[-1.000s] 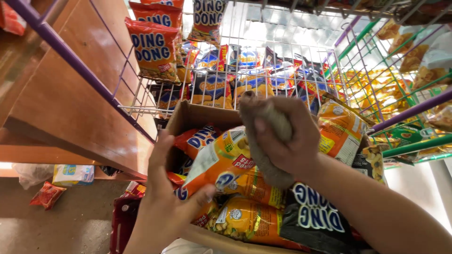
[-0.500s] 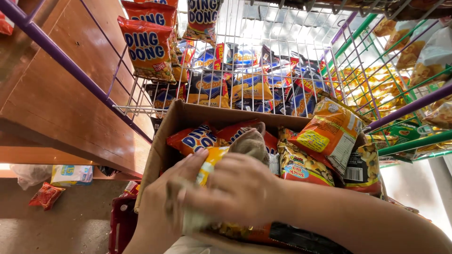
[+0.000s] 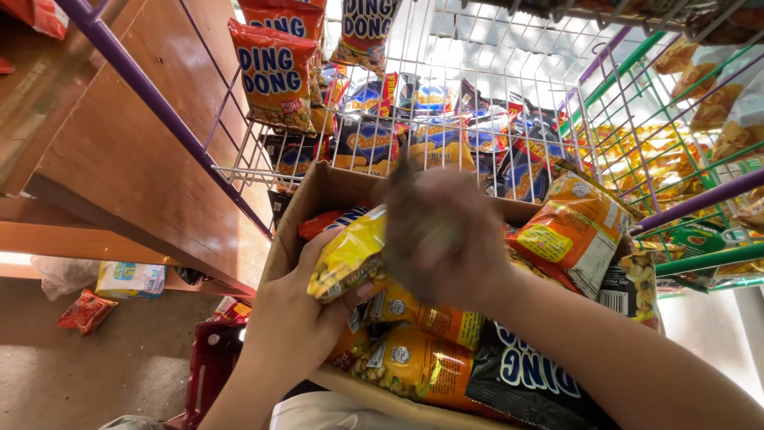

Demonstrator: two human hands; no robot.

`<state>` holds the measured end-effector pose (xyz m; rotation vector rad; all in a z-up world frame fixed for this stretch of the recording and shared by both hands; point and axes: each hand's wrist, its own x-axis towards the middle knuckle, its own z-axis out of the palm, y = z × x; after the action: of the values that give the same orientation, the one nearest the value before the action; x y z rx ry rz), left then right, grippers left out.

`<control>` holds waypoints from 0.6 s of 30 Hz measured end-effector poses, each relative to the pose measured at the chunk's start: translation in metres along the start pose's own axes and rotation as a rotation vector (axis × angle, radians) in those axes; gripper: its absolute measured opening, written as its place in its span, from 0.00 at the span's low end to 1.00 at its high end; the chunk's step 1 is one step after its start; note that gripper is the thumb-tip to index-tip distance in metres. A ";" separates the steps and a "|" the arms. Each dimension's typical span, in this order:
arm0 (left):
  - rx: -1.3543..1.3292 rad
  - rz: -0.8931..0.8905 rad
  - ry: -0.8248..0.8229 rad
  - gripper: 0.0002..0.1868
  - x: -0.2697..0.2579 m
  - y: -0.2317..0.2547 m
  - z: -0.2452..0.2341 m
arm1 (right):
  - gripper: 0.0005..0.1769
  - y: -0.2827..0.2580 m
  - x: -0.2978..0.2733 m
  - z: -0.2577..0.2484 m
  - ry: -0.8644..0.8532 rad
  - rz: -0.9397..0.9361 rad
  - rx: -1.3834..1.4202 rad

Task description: The person is wiping down individual snack bags with a cloth and organizing them into a cardboard box.

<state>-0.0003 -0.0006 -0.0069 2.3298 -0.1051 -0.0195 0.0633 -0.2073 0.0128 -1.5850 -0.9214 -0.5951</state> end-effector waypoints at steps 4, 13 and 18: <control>0.151 0.156 -0.082 0.23 0.003 -0.036 0.016 | 0.28 -0.012 0.009 0.003 -0.450 -0.428 -0.645; -0.013 0.271 -0.064 0.41 0.001 0.004 -0.002 | 0.23 0.016 -0.008 -0.001 -0.211 0.196 -0.237; -0.009 0.251 -0.074 0.40 0.001 0.008 -0.001 | 0.22 0.078 -0.015 -0.013 -0.005 0.636 0.051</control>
<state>0.0004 -0.0051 -0.0006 2.2911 -0.4331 0.0191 0.1199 -0.2269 -0.0410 -1.7140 -0.3864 -0.1167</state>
